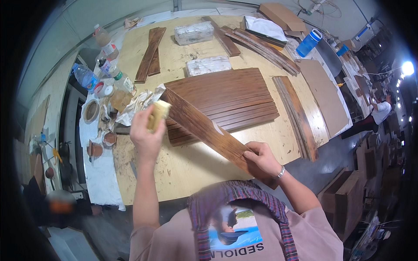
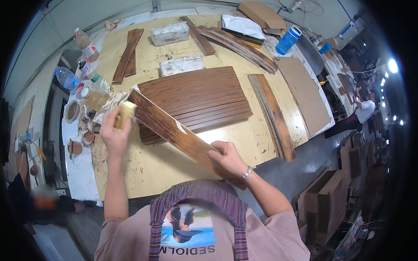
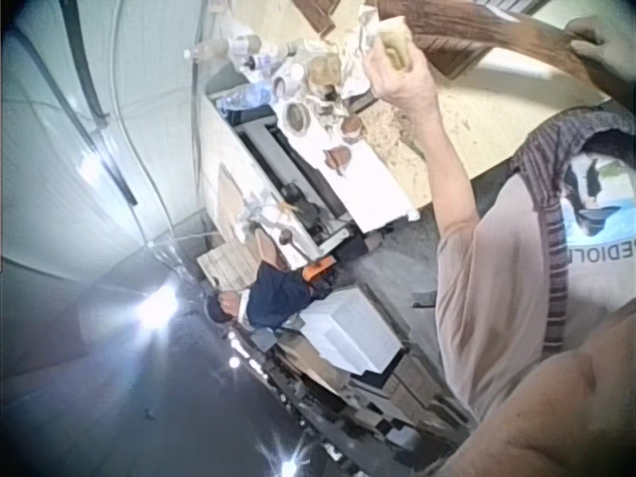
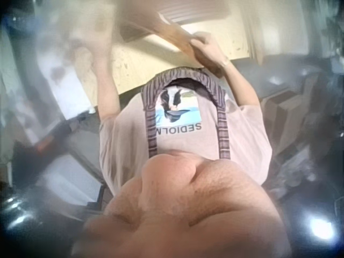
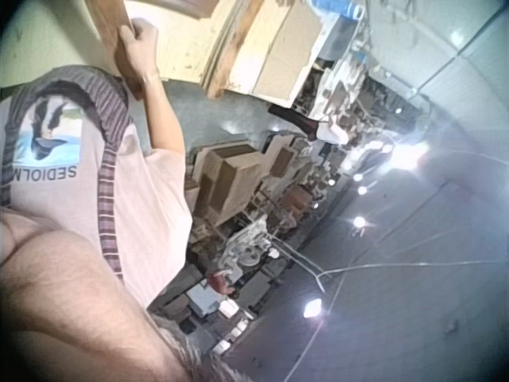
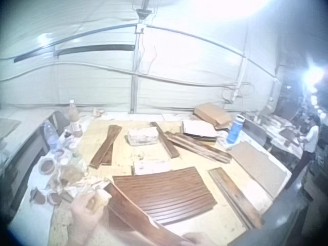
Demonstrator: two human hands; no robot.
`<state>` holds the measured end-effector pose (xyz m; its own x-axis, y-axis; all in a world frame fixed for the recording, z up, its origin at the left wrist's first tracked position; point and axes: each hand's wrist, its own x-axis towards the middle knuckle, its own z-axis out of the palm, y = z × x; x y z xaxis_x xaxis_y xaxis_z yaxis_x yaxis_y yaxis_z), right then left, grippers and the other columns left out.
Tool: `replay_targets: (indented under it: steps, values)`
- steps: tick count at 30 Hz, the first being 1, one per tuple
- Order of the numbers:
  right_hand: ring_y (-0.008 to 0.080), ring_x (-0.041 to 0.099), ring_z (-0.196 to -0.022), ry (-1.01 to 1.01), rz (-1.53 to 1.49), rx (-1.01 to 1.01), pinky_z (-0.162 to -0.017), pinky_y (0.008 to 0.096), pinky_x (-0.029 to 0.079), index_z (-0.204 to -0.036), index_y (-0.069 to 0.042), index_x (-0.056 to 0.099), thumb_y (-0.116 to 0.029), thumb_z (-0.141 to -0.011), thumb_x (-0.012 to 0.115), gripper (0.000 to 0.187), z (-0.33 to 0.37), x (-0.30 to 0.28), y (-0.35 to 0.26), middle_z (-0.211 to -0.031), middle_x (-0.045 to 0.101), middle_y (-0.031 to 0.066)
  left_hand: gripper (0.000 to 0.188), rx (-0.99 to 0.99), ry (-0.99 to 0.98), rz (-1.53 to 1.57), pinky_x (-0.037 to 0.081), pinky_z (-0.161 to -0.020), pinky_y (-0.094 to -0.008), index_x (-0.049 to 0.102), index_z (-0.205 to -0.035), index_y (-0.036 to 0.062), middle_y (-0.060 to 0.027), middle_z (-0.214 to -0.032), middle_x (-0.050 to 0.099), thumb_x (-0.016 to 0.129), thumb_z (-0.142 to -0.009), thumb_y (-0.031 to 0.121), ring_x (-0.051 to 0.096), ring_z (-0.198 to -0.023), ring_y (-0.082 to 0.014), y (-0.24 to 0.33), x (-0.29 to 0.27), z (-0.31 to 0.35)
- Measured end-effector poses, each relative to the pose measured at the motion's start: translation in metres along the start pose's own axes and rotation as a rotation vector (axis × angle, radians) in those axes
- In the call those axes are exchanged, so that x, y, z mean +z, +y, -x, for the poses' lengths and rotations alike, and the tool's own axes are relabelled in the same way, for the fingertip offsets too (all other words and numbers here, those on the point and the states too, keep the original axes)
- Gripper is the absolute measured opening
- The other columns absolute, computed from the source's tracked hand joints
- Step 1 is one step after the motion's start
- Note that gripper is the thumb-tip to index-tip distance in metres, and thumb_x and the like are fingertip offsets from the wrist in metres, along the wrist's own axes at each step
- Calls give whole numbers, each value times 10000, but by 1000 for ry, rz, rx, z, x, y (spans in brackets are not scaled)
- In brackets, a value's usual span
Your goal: The person wipes down wooden slats with a cloth and then applies a substance to the edges and surfaces using a small yellow sponge.
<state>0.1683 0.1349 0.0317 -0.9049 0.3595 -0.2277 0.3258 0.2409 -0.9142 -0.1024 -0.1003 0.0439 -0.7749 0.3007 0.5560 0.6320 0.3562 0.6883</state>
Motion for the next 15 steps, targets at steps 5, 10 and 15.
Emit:
replay_targets:
  steps: [5, 10, 15]
  values:
    - [82, 549, -765, -59, -44, 59, -722, 270, 470, -880, 40, 635, -117, -914, 633, 161, 8, -7, 6, -785, 620, 20, 389, -138, 164, 47, 500, -881, -329, 647, -1205, 4, -80, -1055, 659, 716, -822, 25, 626, -961, -204, -34, -24, -15]
    - [67, 509, -718, -106, -152, 90, -660, 256, 442, -852, 32, 625, -171, -940, 630, 221, 11, -10, 13, -751, 592, -5, 513, -672, -212, 1196, 462, -1018, -421, 508, -1343, -53, -159, -1304, 588, 634, -864, 81, 583, -1167, -238, -21, -29, -3]
    - [42, 450, -674, -228, -159, 97, -594, 228, 394, -816, 2, 615, -216, -968, 599, 266, 1, -18, 28, -729, 542, -44, 761, -625, -355, 1459, 314, -1138, -547, 356, -1488, 51, -184, -1518, 405, 686, -840, 275, 361, -1416, -312, -10, -30, 5]
